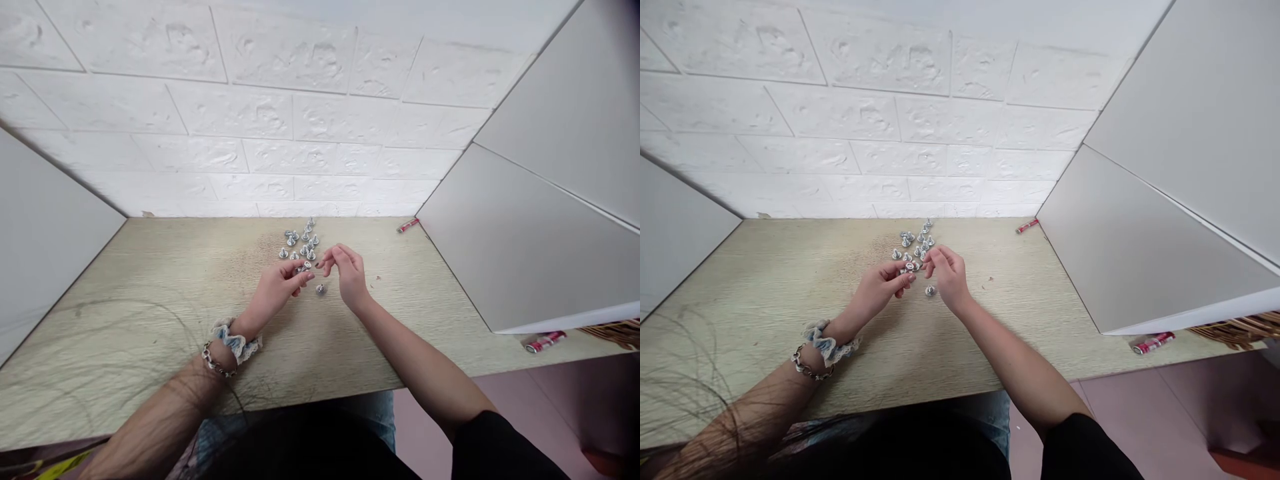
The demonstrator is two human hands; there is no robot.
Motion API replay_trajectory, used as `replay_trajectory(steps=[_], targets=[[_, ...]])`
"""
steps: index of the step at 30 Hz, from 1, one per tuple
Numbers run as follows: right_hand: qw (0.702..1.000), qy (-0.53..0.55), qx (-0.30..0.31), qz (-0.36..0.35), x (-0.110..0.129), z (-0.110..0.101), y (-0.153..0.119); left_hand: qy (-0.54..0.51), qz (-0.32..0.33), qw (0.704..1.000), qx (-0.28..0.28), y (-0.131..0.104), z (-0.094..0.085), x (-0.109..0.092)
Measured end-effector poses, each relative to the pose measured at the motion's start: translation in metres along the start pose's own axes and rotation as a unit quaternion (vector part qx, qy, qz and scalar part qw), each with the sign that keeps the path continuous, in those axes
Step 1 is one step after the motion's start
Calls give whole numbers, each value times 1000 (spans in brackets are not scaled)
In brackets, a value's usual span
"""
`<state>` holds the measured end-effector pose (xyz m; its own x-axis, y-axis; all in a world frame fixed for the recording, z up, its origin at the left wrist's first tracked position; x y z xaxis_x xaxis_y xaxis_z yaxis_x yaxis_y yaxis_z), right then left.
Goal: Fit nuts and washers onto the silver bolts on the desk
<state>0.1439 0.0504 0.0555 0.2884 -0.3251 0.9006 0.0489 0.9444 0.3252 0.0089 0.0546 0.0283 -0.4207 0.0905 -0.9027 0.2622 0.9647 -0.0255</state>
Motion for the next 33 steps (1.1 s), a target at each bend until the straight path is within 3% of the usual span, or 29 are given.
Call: replay_trajectory(steps=[2, 9, 18, 22, 29, 33], targets=[[1000, -2, 1, 1, -2, 1, 0, -3, -8, 1000, -5, 1, -1, 2], [995, -39, 87, 23, -19, 16, -6, 19, 8, 1000, -15, 1, -5, -3], [982, -134, 125, -39, -10, 23, -9, 93, 33, 995, -26, -1, -4, -3], [962, -209, 168, -55, -10, 31, -11, 185, 68, 980, -13, -2, 1, -4], [893, -357, 271, -54, -22, 42, -15, 286, 115, 950, 50, -1, 21, 5], [888, -365, 275, -49, -26, 43, -16, 288, 125, 948, 45, 0, 23, 7]])
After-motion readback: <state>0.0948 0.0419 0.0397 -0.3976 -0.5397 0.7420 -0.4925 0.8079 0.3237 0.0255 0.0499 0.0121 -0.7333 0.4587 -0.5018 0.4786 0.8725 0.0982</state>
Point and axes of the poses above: each hand's wrist, its own y-axis towards the middle knuckle, its own z-axis out of the palm, x = y × z, the point moved 8 cm from there along y, towards the middle knuckle, and after that the axes turned 13 degrees about y, right-handed, at the moved point
